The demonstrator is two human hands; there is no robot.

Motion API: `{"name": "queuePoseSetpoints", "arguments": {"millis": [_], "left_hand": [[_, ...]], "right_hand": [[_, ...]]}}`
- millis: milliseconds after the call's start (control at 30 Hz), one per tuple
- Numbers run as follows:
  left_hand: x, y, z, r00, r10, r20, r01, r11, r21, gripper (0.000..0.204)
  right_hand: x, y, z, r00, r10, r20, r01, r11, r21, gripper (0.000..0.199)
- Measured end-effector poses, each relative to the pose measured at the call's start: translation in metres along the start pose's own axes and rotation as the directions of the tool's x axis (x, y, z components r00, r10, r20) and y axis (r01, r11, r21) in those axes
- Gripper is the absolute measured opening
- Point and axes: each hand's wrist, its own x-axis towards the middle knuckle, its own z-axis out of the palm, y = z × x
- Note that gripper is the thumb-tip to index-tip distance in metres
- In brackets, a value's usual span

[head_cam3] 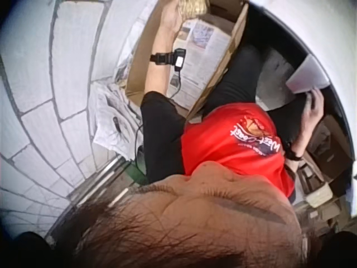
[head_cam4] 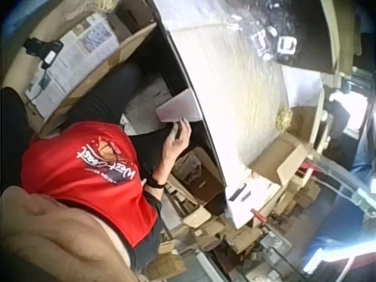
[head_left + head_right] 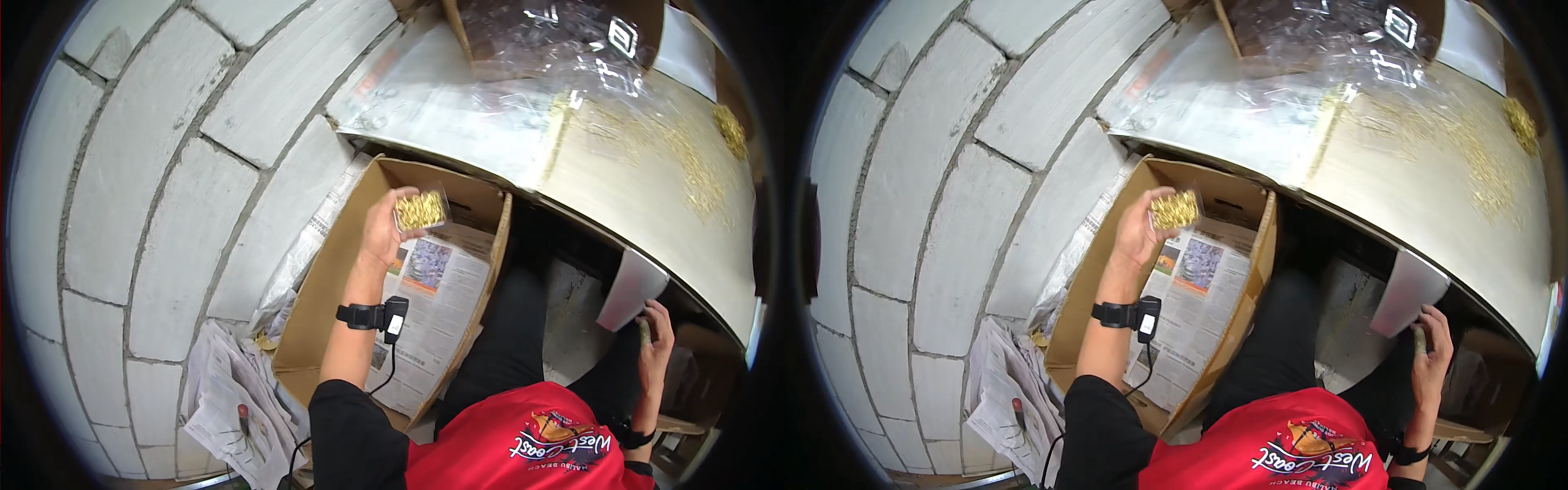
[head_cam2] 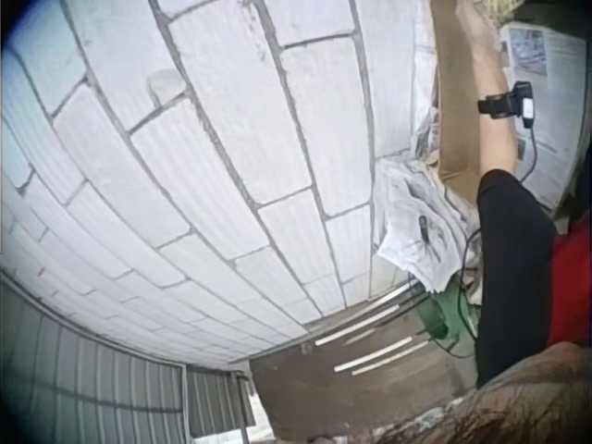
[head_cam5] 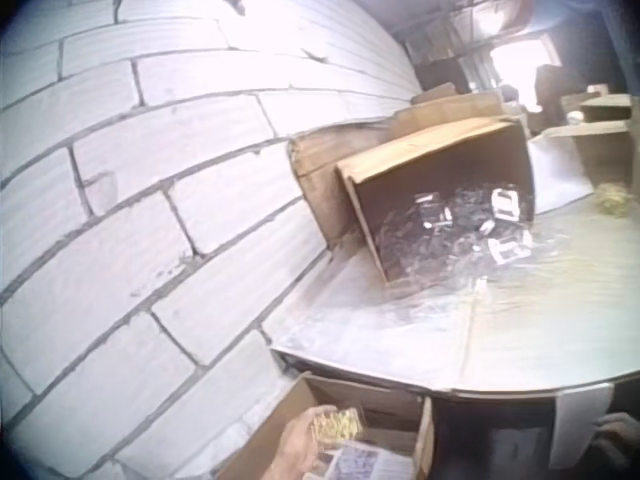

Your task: The person sits on the floor and uses a machine to apply green tape to small plastic containers, placing the finished units into a cardboard box. Later, the person moves to a table and fills small plastic containers with yellow shredded material, placing them into another box.

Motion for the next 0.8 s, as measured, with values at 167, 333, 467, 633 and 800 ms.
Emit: {"name": "queuePoseSetpoints", "arguments": {"millis": [167,333,467,633,800], "left_hand": [[0.024,-0.107,-0.050,0.940,-0.257,-0.225,0.238,0.965,-0.110,0.031],[0.062,-0.211,-0.037,0.843,-0.399,-0.362,0.360,0.917,-0.172,0.022],[0.078,-0.252,-0.015,0.857,-0.390,-0.335,0.360,0.921,-0.152,0.022],[0.084,-0.297,-0.002,0.929,-0.134,-0.345,0.230,0.939,0.255,0.020],[0.072,-0.288,-0.020,0.967,0.210,-0.147,-0.019,0.632,0.775,0.025]], "right_hand": [[0.020,-0.030,0.018,0.996,0.012,0.090,0.007,0.980,-0.200,0.026],[0.035,-0.042,0.034,0.974,-0.034,0.223,0.109,0.936,-0.333,0.029],[0.035,-0.042,0.043,0.956,-0.018,0.293,0.134,0.914,-0.382,0.023],[0.035,-0.044,0.043,0.947,-0.009,0.322,0.140,0.912,-0.387,0.023],[0.053,-0.042,0.031,0.898,-0.146,0.416,0.325,0.856,-0.401,0.031]]}}
